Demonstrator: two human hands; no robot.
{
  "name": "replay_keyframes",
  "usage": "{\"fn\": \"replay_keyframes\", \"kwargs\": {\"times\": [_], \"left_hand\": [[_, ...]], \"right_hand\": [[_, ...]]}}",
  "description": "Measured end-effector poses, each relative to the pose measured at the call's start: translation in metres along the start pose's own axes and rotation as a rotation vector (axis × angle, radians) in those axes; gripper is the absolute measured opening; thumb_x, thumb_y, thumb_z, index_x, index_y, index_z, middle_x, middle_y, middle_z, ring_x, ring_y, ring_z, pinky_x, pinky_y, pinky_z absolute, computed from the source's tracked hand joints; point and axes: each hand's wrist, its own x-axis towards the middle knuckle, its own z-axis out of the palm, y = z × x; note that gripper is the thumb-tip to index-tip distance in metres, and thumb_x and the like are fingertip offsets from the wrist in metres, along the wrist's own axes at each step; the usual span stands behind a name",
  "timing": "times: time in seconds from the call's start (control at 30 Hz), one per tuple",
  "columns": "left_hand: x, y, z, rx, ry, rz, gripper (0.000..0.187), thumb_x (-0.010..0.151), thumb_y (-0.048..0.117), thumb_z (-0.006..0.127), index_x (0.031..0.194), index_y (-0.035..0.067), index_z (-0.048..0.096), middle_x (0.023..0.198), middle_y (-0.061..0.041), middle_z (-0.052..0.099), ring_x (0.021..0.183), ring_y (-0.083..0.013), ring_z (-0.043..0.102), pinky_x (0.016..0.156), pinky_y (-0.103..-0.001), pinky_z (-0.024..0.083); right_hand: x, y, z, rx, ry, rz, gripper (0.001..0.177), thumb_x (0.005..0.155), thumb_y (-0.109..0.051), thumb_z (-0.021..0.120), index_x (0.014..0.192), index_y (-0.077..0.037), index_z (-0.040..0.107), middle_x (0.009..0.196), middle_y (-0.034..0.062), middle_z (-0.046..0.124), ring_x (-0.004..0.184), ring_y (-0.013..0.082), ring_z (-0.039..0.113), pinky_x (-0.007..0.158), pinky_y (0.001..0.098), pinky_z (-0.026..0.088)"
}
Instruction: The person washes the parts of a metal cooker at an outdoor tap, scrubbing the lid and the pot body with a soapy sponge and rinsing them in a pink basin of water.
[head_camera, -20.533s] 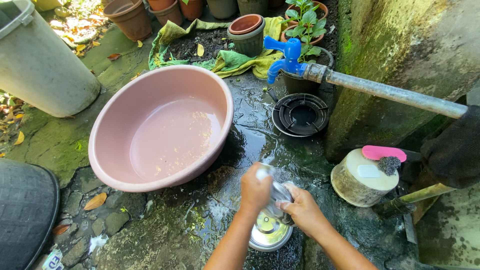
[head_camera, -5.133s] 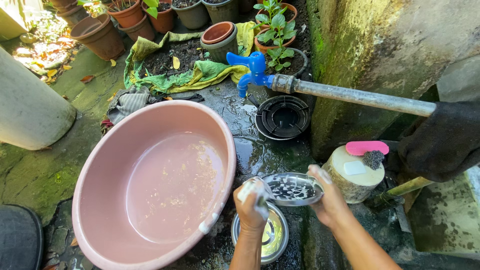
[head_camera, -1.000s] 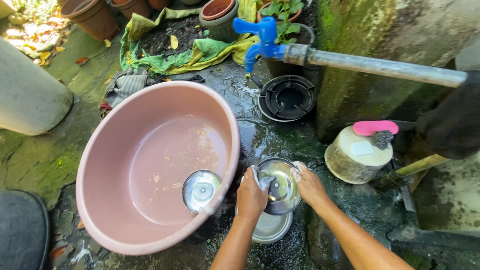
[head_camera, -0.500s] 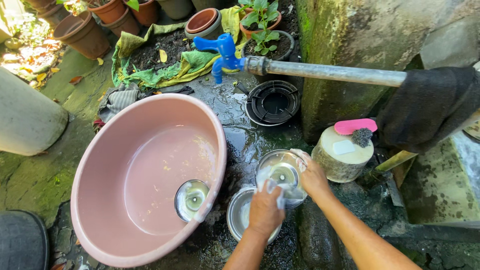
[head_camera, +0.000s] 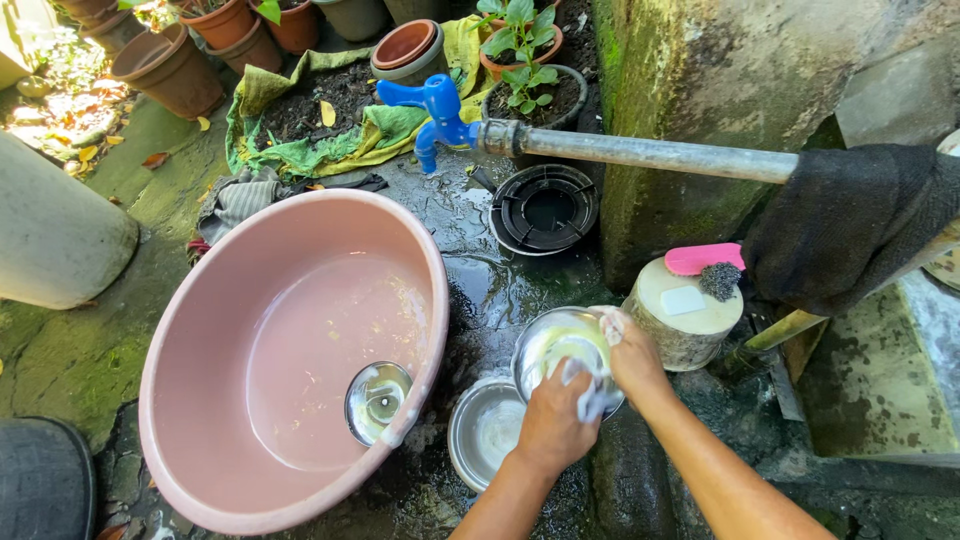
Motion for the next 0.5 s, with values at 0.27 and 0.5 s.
{"fn": "replay_keyframes", "kwargs": {"times": [0.27,0.5], "left_hand": [[0.019,-0.039,-0.024,0.294,0.115,-0.237,0.016,0.084,0.011,0.073,0.098,0.005,0.068,0.11,-0.02,0.062,0.095,-0.0439,0.063,0.077,-0.051,0.052],[0.021,-0.009,0.016,0.048,0.09,-0.046,0.027,0.078,0.007,0.074,0.105,0.004,0.068,0.117,-0.023,0.061,0.099,-0.0459,0.063,0.086,-0.052,0.053]], "right_hand": [[-0.002,0.007,0.002,0.123,-0.037,-0.011,0.037,0.104,-0.027,0.051,0.125,0.0,0.066,0.118,0.0136,0.073,0.107,0.0205,0.065,0.096,0.0326,0.048],[-0.005,-0.011,-0.001,-0.116,0.012,-0.088,0.039,0.106,-0.032,0.049,0.12,-0.002,0.068,0.111,0.017,0.073,0.099,0.0232,0.068,0.091,0.0361,0.051]]}}
